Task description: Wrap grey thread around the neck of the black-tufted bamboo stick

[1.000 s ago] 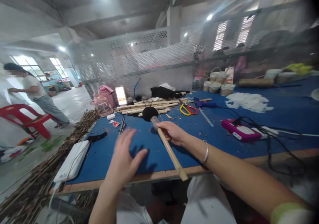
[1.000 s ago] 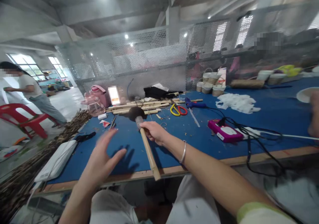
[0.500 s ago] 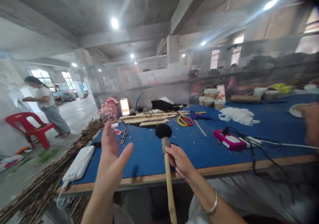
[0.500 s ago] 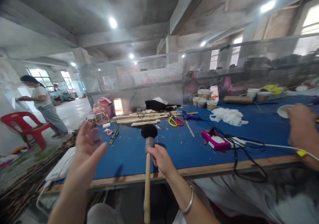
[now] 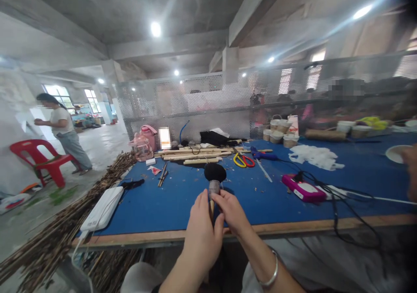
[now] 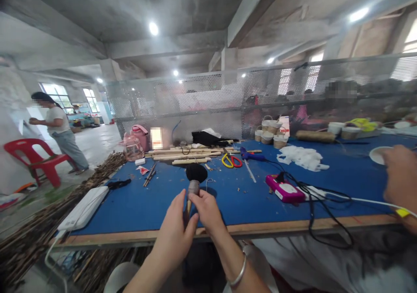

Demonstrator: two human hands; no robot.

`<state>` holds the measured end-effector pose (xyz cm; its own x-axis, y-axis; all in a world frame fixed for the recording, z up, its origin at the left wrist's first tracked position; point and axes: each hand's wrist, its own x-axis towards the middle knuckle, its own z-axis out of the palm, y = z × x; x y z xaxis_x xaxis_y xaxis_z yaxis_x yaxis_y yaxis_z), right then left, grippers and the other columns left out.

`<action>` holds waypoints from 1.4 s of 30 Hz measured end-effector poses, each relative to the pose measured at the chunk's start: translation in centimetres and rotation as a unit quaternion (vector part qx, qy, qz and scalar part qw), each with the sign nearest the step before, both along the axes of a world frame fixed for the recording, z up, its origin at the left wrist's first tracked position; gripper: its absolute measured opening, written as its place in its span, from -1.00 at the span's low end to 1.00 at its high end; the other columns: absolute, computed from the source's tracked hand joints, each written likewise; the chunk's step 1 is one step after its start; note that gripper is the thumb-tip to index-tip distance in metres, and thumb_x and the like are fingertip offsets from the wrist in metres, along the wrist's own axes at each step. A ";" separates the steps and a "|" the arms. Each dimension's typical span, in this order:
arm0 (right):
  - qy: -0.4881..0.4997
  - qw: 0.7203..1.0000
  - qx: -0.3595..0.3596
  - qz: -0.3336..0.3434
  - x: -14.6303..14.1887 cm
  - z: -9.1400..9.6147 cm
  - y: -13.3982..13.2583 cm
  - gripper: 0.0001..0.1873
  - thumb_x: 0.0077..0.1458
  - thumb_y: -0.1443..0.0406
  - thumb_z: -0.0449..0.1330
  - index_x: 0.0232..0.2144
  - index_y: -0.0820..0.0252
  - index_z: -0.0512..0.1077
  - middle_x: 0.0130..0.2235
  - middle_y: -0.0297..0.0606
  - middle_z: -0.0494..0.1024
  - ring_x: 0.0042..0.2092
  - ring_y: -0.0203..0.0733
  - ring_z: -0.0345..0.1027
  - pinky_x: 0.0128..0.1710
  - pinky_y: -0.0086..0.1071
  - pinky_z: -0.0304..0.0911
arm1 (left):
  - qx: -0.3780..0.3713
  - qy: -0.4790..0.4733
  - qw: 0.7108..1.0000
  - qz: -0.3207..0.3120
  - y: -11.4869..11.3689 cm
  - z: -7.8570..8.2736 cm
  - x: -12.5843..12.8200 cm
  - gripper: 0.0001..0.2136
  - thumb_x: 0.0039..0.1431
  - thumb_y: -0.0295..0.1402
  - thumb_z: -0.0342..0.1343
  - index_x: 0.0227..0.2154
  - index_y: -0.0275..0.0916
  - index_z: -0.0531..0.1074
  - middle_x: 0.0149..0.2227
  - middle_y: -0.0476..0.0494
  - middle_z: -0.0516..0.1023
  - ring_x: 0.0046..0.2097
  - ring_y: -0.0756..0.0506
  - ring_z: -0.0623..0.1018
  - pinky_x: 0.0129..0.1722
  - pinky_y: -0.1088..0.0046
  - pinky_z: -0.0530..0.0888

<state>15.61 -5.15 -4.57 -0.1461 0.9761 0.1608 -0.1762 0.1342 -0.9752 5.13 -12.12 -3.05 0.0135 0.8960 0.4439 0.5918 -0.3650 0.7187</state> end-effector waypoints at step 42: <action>-0.165 0.965 0.065 0.195 0.4 2.1 -2.7 -0.63 -0.09 0.17 0.24 -0.21 0.20 0.37 -0.62 -0.49 0.16 -0.59 -0.43 -0.05 -0.60 -0.51 -0.07 | -0.197 -0.374 0.901 -0.102 -1.5 0.2 -4.4 -0.56 0.02 -0.07 0.08 -0.12 -0.27 0.32 -0.64 0.15 0.14 -0.66 0.14 0.08 -0.70 0.65 0.06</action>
